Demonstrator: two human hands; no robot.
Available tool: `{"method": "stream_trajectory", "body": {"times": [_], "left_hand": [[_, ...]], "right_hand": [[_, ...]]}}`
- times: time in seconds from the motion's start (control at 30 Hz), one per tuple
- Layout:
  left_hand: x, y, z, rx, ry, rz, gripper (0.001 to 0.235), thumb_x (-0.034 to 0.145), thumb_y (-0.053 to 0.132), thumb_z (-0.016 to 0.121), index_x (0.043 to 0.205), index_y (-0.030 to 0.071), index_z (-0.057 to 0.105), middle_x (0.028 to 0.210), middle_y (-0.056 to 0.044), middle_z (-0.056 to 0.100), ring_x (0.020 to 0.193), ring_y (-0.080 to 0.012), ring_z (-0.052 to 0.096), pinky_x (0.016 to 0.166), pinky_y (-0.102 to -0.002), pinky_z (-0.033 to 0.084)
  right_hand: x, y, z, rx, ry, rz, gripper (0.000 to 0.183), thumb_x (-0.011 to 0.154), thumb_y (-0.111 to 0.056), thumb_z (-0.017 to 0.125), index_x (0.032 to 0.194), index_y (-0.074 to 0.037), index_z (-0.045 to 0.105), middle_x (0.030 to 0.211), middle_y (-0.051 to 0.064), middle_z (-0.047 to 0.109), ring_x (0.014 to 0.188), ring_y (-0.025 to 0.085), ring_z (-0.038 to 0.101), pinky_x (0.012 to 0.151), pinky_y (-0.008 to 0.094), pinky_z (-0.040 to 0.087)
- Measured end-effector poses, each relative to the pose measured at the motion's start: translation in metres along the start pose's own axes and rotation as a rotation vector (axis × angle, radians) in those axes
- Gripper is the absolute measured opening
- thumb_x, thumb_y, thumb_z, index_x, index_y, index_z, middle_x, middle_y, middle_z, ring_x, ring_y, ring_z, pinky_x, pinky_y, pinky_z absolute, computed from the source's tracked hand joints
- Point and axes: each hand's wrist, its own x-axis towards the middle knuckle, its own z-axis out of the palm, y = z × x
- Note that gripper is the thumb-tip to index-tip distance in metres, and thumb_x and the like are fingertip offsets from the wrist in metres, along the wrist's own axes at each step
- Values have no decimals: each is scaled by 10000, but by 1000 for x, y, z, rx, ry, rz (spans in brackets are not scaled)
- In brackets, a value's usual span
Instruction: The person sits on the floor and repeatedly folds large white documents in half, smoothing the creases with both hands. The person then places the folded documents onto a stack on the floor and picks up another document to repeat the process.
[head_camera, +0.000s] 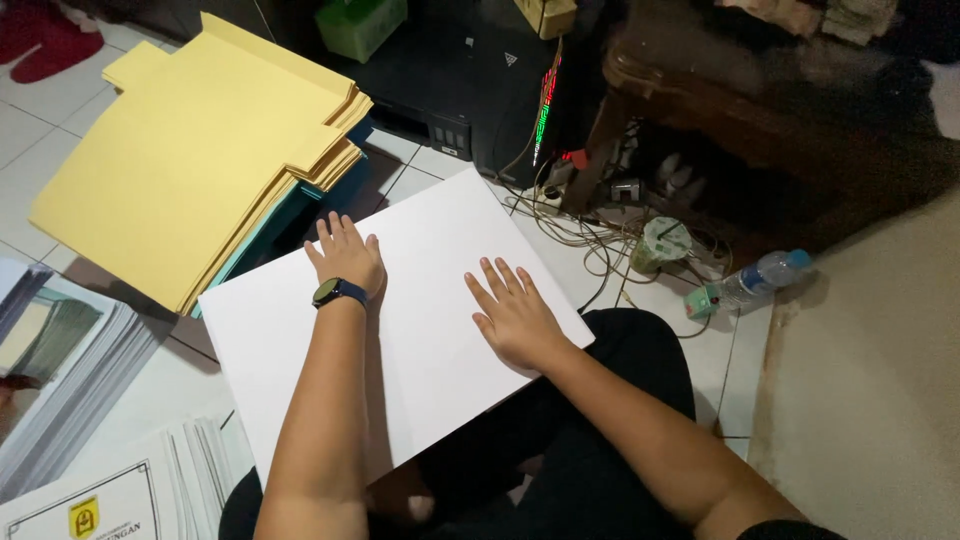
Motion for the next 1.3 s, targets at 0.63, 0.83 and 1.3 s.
{"method": "stream_trajectory", "body": {"times": [0.63,0.83,1.3], "left_hand": [[-233,38,-26,-97,-131,116,659,1053,434,178,1640,136,155,1709,-155,85,1572,-337,4,1212,-618,-43],[-231,35,-27,-116,-122,137,694,1038,486,194,1639,142,155,1705,-168,92,1572,-341,10,1206,-625,-37],[-230,35,-27,-129,-132,149,687,1038,457,219,1631,115,167,1693,-190,112,1560,-367,45,1188,-641,-16]], "right_hand": [[9,11,14,68,105,39,594,1073,-381,312,1604,-118,341,1660,221,270,1559,357,196,1243,516,85],[69,41,6,4,119,149,652,1080,-401,315,1604,-14,277,1667,246,225,1565,351,177,1263,483,83],[173,-10,4,-69,131,134,695,1074,-449,287,1578,29,306,1669,233,229,1574,328,127,1262,499,1]]}}
